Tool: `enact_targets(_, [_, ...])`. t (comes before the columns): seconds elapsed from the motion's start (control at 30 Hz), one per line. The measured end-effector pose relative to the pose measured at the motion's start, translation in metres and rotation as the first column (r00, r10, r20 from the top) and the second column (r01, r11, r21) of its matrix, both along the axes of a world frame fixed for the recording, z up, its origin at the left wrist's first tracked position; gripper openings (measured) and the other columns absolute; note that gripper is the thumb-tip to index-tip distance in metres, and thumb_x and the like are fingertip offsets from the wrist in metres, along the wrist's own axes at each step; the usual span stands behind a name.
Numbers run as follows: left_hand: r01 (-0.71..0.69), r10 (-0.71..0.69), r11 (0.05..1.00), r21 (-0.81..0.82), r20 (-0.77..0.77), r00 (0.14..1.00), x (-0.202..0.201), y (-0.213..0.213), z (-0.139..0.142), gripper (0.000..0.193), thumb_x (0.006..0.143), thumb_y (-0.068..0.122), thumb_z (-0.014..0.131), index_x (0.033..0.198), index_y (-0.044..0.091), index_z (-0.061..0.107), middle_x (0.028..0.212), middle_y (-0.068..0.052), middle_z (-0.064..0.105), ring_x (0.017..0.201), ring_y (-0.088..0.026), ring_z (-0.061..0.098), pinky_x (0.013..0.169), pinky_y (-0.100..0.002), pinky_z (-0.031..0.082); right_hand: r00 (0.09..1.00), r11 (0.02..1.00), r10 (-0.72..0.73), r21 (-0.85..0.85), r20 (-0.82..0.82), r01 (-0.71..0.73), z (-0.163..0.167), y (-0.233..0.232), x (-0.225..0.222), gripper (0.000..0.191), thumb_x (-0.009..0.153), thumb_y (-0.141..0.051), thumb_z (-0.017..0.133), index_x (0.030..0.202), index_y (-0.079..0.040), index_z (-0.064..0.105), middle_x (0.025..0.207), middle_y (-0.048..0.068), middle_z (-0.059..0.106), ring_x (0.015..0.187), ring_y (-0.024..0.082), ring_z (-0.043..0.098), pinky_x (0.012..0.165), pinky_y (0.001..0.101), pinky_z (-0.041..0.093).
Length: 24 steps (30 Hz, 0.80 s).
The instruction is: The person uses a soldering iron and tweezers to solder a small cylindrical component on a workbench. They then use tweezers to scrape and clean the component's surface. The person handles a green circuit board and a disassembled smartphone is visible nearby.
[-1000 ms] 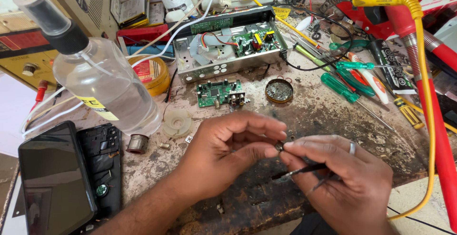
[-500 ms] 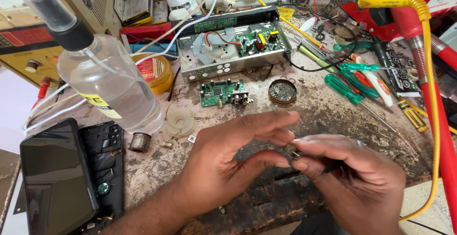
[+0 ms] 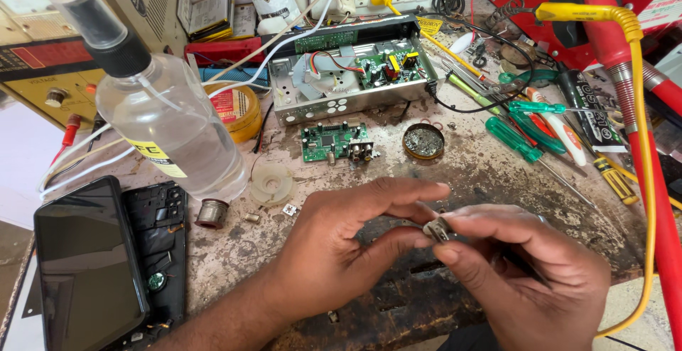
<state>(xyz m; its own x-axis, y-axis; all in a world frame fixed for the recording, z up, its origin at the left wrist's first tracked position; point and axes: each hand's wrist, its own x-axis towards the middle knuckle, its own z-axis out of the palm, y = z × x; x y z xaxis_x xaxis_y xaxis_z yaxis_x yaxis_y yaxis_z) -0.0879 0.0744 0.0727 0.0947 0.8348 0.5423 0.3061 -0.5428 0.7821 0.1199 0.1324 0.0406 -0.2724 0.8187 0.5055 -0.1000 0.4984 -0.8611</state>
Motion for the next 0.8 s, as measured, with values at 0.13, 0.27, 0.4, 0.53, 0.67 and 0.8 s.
enact_targets(0.13, [-0.035, 0.041, 0.995, 0.092, -0.06, 0.997, -0.001, -0.0007, -0.0003, 0.039, 0.098, 0.006, 0.078, 0.135, 0.009, 0.067, 0.125, -0.01, 0.076, 0.118, -0.02, 0.078, 0.101, -0.032, 0.062, 1.0, 0.994, 0.0, 0.111, -0.004, 0.001, -0.0001, -0.0039, -0.0043, 0.029, 0.081, 0.011, 0.081, 0.108, 0.004, 0.072, 0.108, 0.018, 0.075, 0.103, 0.017, 0.073, 0.095, 0.0278, 0.061])
enact_targets(0.27, [-0.047, 0.051, 0.997, 0.068, -0.059, 0.997, -0.0026, -0.0003, -0.0003, 0.031, 0.097, 0.006, 0.076, 0.128, 0.01, 0.07, 0.119, -0.009, 0.078, 0.111, -0.021, 0.079, 0.095, -0.032, 0.063, 0.998, 0.985, -0.037, 0.167, 0.045, 0.029, 0.0008, -0.0061, -0.0057, 0.032, 0.077, 0.011, 0.083, 0.106, 0.002, 0.073, 0.111, 0.017, 0.075, 0.103, 0.017, 0.074, 0.09, 0.0272, 0.063])
enact_targets(0.4, [-0.06, 0.064, 0.996, 0.066, -0.065, 0.996, -0.0016, 0.0002, -0.0002, 0.028, 0.095, 0.005, 0.076, 0.123, 0.01, 0.071, 0.114, -0.008, 0.078, 0.106, -0.021, 0.08, 0.091, -0.031, 0.063, 0.997, 0.988, -0.059, 0.144, 0.048, 0.051, 0.0034, -0.0076, -0.0076, 0.032, 0.075, 0.01, 0.084, 0.104, 0.001, 0.073, 0.107, 0.015, 0.076, 0.095, 0.014, 0.073, 0.081, 0.025, 0.061])
enact_targets(0.53, [-0.063, 0.067, 0.996, 0.062, -0.056, 0.996, -0.0012, 0.0003, -0.0002, 0.029, 0.095, 0.004, 0.076, 0.122, 0.01, 0.072, 0.113, -0.008, 0.078, 0.105, -0.021, 0.08, 0.09, -0.031, 0.063, 0.992, 0.963, -0.103, 0.259, 0.079, 0.079, 0.0061, -0.0078, -0.0103, 0.035, 0.069, 0.004, 0.086, 0.1, -0.002, 0.071, 0.099, 0.012, 0.074, 0.094, 0.012, 0.072, 0.081, 0.0236, 0.059])
enact_targets(0.67, [-0.079, 0.085, 0.994, 0.071, -0.082, 0.993, -0.001, 0.0002, -0.0007, 0.028, 0.095, 0.003, 0.075, 0.121, 0.01, 0.072, 0.111, -0.007, 0.078, 0.103, -0.021, 0.08, 0.088, -0.031, 0.063, 0.965, 0.966, -0.204, 0.19, 0.162, 0.173, 0.0052, -0.0098, -0.0102, 0.045, 0.065, 0.001, 0.093, 0.106, -0.001, 0.075, 0.096, 0.011, 0.078, 0.082, 0.01, 0.07, 0.065, 0.0207, 0.054])
enact_targets(0.8, [-0.099, 0.113, 0.985, 0.144, -0.095, 0.989, -0.0016, 0.0001, -0.001, 0.028, 0.095, 0.006, 0.079, 0.121, 0.01, 0.071, 0.112, -0.007, 0.078, 0.103, -0.022, 0.079, 0.089, -0.031, 0.063, 0.982, 0.968, -0.154, 0.216, 0.108, 0.128, -0.0013, -0.0077, -0.0079, 0.039, 0.075, 0.003, 0.087, 0.111, -0.001, 0.073, 0.104, 0.01, 0.076, 0.085, 0.008, 0.071, 0.072, 0.0201, 0.057])
